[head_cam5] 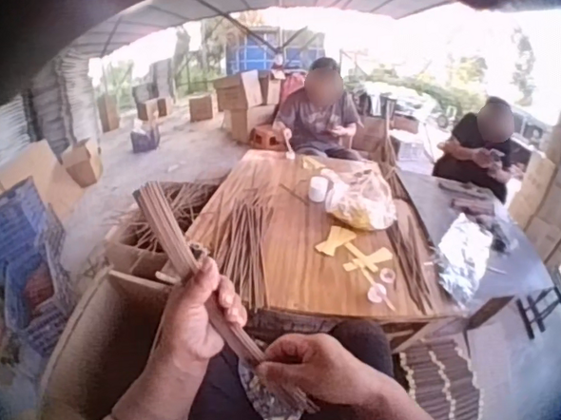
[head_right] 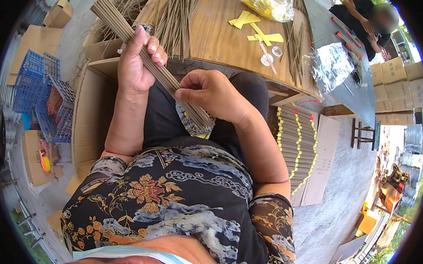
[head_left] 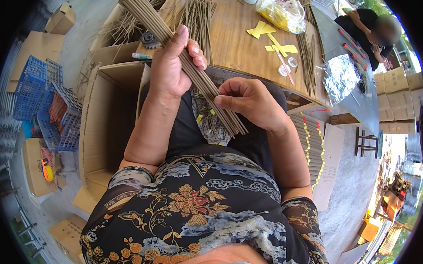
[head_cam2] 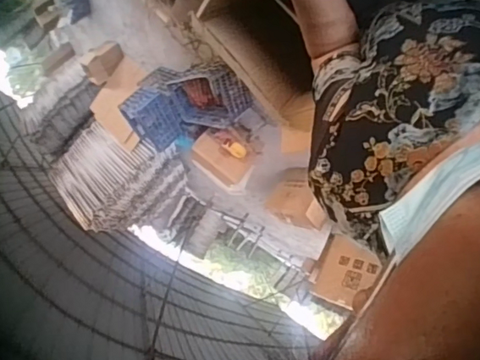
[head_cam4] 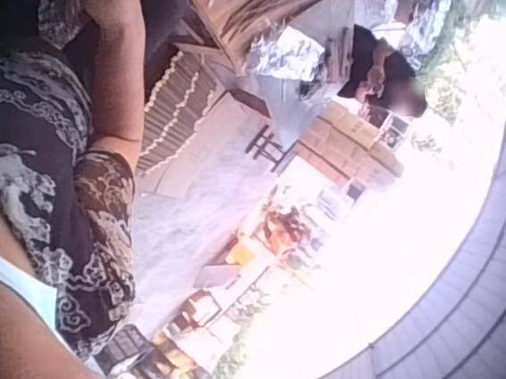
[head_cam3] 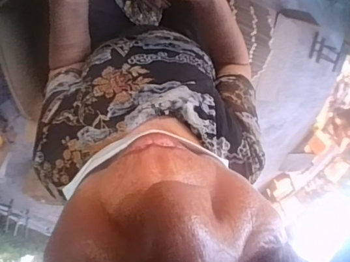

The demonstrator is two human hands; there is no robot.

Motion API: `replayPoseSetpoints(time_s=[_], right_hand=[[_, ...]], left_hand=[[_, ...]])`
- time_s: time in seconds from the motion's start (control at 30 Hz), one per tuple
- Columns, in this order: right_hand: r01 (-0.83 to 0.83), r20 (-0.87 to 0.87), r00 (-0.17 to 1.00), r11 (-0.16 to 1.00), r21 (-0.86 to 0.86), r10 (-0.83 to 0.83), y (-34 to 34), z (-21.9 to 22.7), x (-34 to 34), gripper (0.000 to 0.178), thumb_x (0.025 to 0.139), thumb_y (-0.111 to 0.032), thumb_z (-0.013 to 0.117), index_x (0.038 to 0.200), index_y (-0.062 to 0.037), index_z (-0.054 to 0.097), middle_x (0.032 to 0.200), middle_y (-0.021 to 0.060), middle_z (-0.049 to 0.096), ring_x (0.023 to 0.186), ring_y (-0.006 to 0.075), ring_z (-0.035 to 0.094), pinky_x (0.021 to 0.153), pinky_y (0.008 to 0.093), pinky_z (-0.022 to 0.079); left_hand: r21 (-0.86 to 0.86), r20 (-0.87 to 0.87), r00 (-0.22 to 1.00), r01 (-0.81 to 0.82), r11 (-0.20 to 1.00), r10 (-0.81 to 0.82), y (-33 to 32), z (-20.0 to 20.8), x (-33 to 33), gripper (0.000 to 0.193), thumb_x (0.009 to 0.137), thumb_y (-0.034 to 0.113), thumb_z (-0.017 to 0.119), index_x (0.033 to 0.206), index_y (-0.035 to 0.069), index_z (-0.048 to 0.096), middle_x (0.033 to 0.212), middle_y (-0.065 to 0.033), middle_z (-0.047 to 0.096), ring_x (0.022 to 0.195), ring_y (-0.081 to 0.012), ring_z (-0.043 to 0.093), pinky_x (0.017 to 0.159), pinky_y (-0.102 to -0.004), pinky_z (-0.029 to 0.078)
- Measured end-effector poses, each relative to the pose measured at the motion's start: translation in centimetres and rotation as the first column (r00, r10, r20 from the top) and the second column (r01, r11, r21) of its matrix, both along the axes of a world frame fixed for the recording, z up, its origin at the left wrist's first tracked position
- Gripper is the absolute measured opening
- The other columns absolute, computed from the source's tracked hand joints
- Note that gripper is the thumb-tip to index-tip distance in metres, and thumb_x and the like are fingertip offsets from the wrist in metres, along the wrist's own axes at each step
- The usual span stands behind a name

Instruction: The person gathers thin wooden sticks, aligns them into a bundle, and wraps the bundle with yellow tape. The person repeats this process multiple times, placing finished bundles aside.

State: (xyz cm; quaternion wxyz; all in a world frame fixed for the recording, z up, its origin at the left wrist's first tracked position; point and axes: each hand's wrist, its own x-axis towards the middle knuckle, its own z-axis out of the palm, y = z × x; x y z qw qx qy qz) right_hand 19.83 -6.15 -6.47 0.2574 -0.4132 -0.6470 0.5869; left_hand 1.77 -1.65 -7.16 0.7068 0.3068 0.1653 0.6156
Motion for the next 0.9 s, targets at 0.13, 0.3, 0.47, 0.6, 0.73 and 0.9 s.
replayPoseSetpoints(time_s=[0.13,0.3,0.47,0.6,0.73,0.9], right_hand=[[-0.017,0.045,0.999,0.998,-0.061,0.02,0.3,0.3,0.3,0.017,0.078,-0.014,0.065,0.081,0.0011,0.06,0.067,-0.0015,0.055,0.064,0.0041,0.047,0.056,0.0206,0.04],[-0.035,0.085,0.995,0.993,-0.115,0.045,0.8,0.6,0.9,0.017,0.077,-0.014,0.065,0.081,0.0021,0.06,0.067,-0.0014,0.056,0.063,0.0039,0.047,0.056,0.0204,0.04],[-0.039,0.154,0.986,0.991,-0.127,0.058,1.5,0.7,2.1,0.017,0.077,-0.013,0.066,0.082,0.0024,0.06,0.067,-0.0022,0.055,0.063,0.0035,0.047,0.055,0.0198,0.039],[-0.028,0.121,0.991,0.982,-0.187,0.051,2.2,0.4,2.2,0.015,0.077,-0.011,0.066,0.081,0.0025,0.06,0.067,-0.0021,0.054,0.063,0.0034,0.047,0.055,0.0192,0.039],[-0.007,0.174,0.984,0.979,-0.206,0.043,2.9,0.3,2.2,0.015,0.076,-0.011,0.066,0.08,0.0023,0.06,0.067,-0.002,0.054,0.063,0.0033,0.047,0.055,0.0195,0.039],[-0.02,0.261,0.962,0.975,-0.223,0.079,3.5,0.5,3.3,0.015,0.075,-0.01,0.067,0.078,0.002,0.06,0.066,-0.0018,0.054,0.062,0.0036,0.047,0.055,0.0197,0.039]], left_hand=[[-0.031,0.148,0.989,-0.004,1.0,0.009,2.1,-0.6,-2.5,0.03,0.089,0.031,0.052,0.067,0.011,0.048,0.059,0.0003,0.049,0.051,-0.0104,0.046,0.049,-0.0243,0.04],[-0.099,0.231,0.971,-0.045,0.994,0.067,4.0,-1.8,-4.6,0.028,0.086,0.028,0.057,0.066,0.012,0.048,0.058,-0.0005,0.049,0.051,-0.0111,0.047,0.049,-0.0245,0.04],[-0.154,0.321,0.944,-0.028,0.988,0.077,5.6,-3.2,-6.6,0.028,0.085,0.026,0.059,0.064,0.012,0.047,0.058,-0.0011,0.049,0.052,-0.0114,0.047,0.05,-0.0245,0.04],[-0.197,0.365,0.927,-0.02,0.98,0.092,6.5,-3.9,-6.8,0.031,0.086,0.026,0.057,0.062,0.009,0.048,0.058,-0.0024,0.051,0.052,-0.0122,0.049,0.05,-0.0248,0.042],[-0.209,0.416,0.905,0.005,0.978,0.084,7.6,-5.2,-7.7,0.033,0.087,0.027,0.056,0.061,0.007,0.048,0.057,-0.0031,0.051,0.052,-0.0128,0.049,0.05,-0.025,0.042],[-0.26,0.448,0.882,-0.028,0.965,0.146,9.0,-6.5,-10.4,0.033,0.086,0.027,0.057,0.06,0.009,0.047,0.055,-0.0023,0.049,0.05,-0.0115,0.047,0.049,-0.0258,0.041]])
